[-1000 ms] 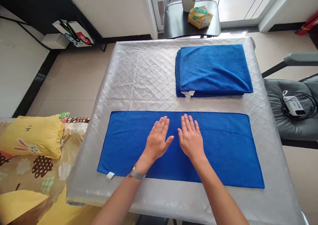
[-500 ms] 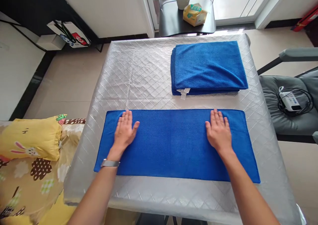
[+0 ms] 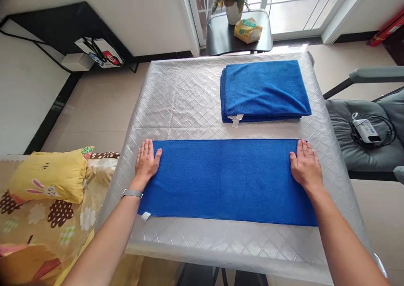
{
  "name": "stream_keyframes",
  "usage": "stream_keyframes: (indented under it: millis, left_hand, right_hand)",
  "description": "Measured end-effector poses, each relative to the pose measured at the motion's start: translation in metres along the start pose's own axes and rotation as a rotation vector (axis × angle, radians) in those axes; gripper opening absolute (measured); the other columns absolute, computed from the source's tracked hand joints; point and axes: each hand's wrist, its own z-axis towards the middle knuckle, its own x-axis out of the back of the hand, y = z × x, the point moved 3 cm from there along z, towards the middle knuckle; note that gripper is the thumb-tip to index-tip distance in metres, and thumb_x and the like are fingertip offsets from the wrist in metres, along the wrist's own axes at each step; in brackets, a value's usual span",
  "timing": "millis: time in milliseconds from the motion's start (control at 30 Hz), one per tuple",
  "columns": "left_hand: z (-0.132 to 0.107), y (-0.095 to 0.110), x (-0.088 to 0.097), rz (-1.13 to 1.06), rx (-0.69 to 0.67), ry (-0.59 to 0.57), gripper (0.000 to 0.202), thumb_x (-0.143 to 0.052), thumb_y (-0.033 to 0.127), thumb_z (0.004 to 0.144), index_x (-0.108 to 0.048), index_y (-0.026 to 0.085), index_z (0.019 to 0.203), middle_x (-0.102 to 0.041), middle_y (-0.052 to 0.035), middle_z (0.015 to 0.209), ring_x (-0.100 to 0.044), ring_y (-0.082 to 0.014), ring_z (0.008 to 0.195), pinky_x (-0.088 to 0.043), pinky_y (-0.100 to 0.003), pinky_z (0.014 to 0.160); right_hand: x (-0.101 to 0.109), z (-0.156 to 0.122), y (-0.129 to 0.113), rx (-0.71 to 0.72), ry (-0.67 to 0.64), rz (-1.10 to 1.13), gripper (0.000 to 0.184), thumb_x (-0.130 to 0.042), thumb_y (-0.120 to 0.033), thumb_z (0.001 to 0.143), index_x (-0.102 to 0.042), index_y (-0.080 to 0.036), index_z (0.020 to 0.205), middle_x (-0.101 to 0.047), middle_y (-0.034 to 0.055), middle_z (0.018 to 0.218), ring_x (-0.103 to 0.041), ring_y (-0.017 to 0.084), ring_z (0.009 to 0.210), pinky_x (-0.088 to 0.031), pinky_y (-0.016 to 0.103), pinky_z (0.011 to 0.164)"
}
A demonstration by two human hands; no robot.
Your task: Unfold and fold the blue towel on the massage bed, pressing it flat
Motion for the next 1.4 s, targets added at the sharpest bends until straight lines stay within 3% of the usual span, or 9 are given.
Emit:
stream_keyframes:
  millis: [133, 333, 467, 600, 733, 900, 1167, 1267, 1400]
  left_hand:
    - [0.000, 0.001, 0.001, -0.017, -0.010, 0.016, 0.081, -0.021, 0.060, 0.102, -0.023, 0.003, 0.161, -0.023, -0.0188, 0.169, -0.019, -0.0300, 0.158, -0.015, -0.052, 0.129]
    - [-0.012, 0.029, 0.021, -0.091, -0.074, 0.178, 0.075, -0.017, 0.049, 0.105, -0.029, -0.004, 0.156, -0.025, -0.0254, 0.167, -0.016, -0.0316, 0.158, -0.011, -0.056, 0.130]
    - [-0.032, 0.111, 0.013, -0.134, -0.301, 0.111, 0.063, -0.020, 0.043, 0.106, -0.036, 0.011, 0.158, -0.037, -0.0142, 0.164, -0.022, -0.0217, 0.157, -0.020, -0.049, 0.131]
    - [-0.053, 0.211, -0.018, -0.188, -0.585, -0.018, 0.064, -0.034, 0.049, 0.104, -0.034, 0.017, 0.160, -0.034, -0.0072, 0.166, -0.022, -0.0193, 0.157, -0.023, -0.043, 0.131]
    - [-0.056, 0.246, -0.038, -0.192, -0.558, -0.085, 0.071, -0.025, 0.054, 0.105, -0.027, 0.012, 0.162, -0.028, -0.0116, 0.167, -0.018, -0.0214, 0.157, -0.021, -0.044, 0.132]
    - [-0.045, 0.193, -0.034, -0.142, -0.416, -0.097, 0.076, -0.022, 0.060, 0.103, -0.021, 0.014, 0.164, -0.021, -0.0108, 0.168, -0.014, -0.0231, 0.158, -0.020, -0.050, 0.131]
    - [0.004, 0.017, -0.006, -0.017, -0.156, -0.022, 0.080, -0.015, 0.062, 0.103, -0.027, 0.007, 0.160, -0.024, -0.0155, 0.169, -0.019, -0.0281, 0.158, -0.016, -0.054, 0.128]
    - [0.009, -0.008, -0.001, -0.016, -0.156, -0.003, 0.081, -0.016, 0.062, 0.103, -0.027, 0.005, 0.159, -0.025, -0.0161, 0.169, -0.020, -0.0287, 0.157, -0.017, -0.055, 0.127]
    - [0.009, -0.007, -0.002, -0.006, -0.168, 0.001, 0.080, -0.018, 0.060, 0.103, -0.027, 0.003, 0.159, -0.024, -0.0174, 0.169, -0.021, -0.0308, 0.157, -0.017, -0.055, 0.127]
  right_hand:
    - [0.012, -0.005, -0.029, 0.019, 0.114, 0.015, 0.067, -0.019, -0.039, 0.105, -0.029, -0.002, 0.160, -0.034, 0.0239, 0.163, -0.025, 0.034, 0.155, -0.022, 0.057, 0.124]
    - [0.011, -0.030, -0.171, 0.348, 0.030, 0.065, 0.060, -0.026, -0.034, 0.106, -0.035, -0.006, 0.159, -0.035, 0.0161, 0.164, -0.025, 0.027, 0.156, -0.021, 0.048, 0.128]
    - [-0.012, -0.029, -0.233, 0.394, -0.044, 0.108, 0.060, -0.029, -0.032, 0.106, -0.031, -0.009, 0.161, -0.031, 0.0128, 0.166, -0.023, 0.025, 0.156, -0.019, 0.047, 0.128]
    - [-0.031, -0.021, -0.240, 0.351, -0.052, 0.088, 0.059, -0.029, -0.030, 0.105, -0.031, -0.009, 0.161, -0.028, 0.0121, 0.167, -0.022, 0.026, 0.157, -0.019, 0.049, 0.128]
    - [-0.033, -0.020, -0.234, 0.386, -0.043, 0.055, 0.057, -0.028, -0.029, 0.106, -0.034, -0.009, 0.159, -0.029, 0.0106, 0.167, -0.022, 0.025, 0.157, -0.020, 0.047, 0.128]
    - [-0.022, -0.016, -0.199, 0.357, -0.006, 0.038, 0.059, -0.022, -0.035, 0.108, -0.029, -0.008, 0.161, -0.030, 0.0121, 0.166, -0.025, 0.025, 0.156, -0.022, 0.048, 0.127]
    - [-0.008, 0.001, -0.044, 0.064, 0.038, -0.003, 0.067, -0.020, -0.042, 0.107, -0.030, -0.002, 0.159, -0.035, 0.0206, 0.164, -0.026, 0.030, 0.155, -0.021, 0.052, 0.127]
    - [-0.004, 0.007, -0.010, 0.000, 0.023, 0.006, 0.069, -0.019, -0.045, 0.106, -0.028, -0.002, 0.160, -0.032, 0.0207, 0.165, -0.023, 0.030, 0.156, -0.021, 0.053, 0.126]
    - [-0.004, 0.008, -0.001, -0.021, 0.007, 0.014, 0.072, -0.017, -0.046, 0.104, -0.028, 0.000, 0.159, -0.030, 0.0207, 0.167, -0.021, 0.031, 0.157, -0.020, 0.053, 0.126]
